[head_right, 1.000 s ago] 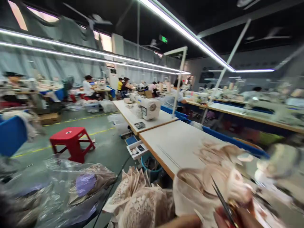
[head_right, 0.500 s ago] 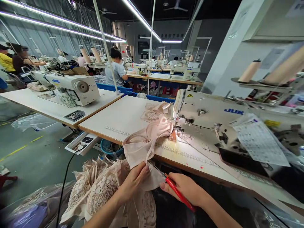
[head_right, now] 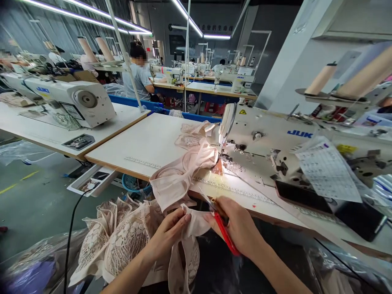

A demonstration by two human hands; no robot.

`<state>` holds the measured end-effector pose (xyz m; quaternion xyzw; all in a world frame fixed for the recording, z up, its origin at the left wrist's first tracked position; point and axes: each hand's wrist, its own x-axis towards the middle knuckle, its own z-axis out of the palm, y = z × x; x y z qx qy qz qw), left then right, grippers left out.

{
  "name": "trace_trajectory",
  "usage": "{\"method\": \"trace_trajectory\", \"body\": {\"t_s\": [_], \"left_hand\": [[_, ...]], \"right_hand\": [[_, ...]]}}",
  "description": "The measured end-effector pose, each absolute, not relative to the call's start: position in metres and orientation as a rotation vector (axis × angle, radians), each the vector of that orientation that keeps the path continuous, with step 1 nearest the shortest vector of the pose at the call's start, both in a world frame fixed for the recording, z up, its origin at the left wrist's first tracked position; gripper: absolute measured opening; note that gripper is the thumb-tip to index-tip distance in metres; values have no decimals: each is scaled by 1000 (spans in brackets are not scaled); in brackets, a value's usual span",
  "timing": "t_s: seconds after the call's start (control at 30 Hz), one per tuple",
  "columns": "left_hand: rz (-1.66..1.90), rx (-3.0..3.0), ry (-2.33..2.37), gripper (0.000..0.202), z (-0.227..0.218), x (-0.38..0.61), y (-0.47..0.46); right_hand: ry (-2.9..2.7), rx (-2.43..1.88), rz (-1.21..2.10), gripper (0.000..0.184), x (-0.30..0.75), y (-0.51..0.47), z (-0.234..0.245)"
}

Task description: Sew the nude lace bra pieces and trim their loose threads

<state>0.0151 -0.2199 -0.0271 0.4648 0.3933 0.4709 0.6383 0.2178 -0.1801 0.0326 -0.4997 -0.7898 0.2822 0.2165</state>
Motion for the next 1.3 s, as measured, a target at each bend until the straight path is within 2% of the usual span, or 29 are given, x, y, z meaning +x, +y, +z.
{"method": "trace_trajectory", "body": {"t_s": [0.07, 0.2, 0.3, 0.43, 0.57, 0.73, 0.97, 1.3], "left_hand": [[1057, 1040, 833, 49, -24, 19, -226], [992, 1204, 747, 36, -4, 28, -233], [977, 1291, 694, 31, 15, 38, -232], [957, 1216, 602, 29, 28, 59, -229], [961, 1041, 562, 34, 22, 76, -231], [933, 930, 603, 42, 4, 80, -236], [928, 1123, 673, 40, -8, 70, -243], [863, 1337, 761, 36, -18, 61, -244]], "right_hand": [[-2100, -1298, 769, 30, 222, -190, 41], [-2062, -1322, 1092, 16, 230, -208, 69], [-2050, -1394, 1178, 17, 240, -222, 92], [-2040, -1565, 1063, 18, 254, -236, 109], [-1923, -1726, 1065, 22, 262, -242, 101], [-1737, -1793, 1312, 28, 259, -243, 82], [-1643, -1845, 1512, 35, 250, -235, 74], [-1630, -1786, 1553, 32, 251, -233, 49]]}}
